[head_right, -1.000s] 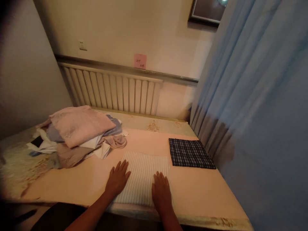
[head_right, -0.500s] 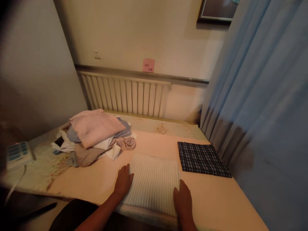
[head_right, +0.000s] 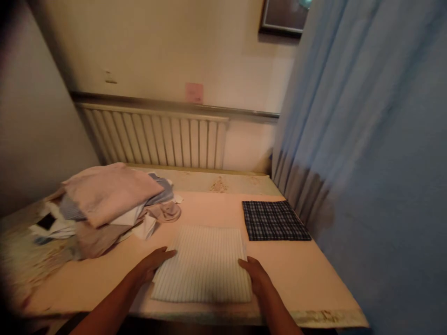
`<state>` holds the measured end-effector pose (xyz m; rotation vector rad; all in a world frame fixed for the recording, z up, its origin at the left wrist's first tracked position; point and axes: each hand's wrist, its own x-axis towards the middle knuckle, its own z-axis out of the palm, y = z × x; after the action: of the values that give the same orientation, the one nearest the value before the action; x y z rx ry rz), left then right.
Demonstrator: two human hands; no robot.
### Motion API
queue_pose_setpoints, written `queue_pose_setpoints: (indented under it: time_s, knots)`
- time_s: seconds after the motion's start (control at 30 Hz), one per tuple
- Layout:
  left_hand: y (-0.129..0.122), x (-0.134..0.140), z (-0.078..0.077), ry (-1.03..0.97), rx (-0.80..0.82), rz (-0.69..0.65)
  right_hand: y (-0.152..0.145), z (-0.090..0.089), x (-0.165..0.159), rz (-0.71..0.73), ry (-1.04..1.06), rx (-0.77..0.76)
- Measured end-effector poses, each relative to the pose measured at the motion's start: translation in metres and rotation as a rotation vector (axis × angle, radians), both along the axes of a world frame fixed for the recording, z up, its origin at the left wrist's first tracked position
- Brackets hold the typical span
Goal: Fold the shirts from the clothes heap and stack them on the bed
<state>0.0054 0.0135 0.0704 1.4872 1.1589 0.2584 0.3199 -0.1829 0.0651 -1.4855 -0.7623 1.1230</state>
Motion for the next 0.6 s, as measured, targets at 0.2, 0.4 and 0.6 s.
queue_pose_setpoints:
  time_s: [0.2,0.4,0.6]
  knots:
    - [0.003,0.002,0.006,-0.347,-0.239,-0.054,0.017,0.002,0.013,0.085,0.064,0.051]
    - [0.002,0.042,0.064,-0.489,-0.304,-0.080,0.032,0.047,0.069,0.094,-0.109,0.103]
    - [0.014,0.154,0.096,-0.580,-0.061,-0.086,0.040,0.111,0.185,-0.005,-0.394,0.129]
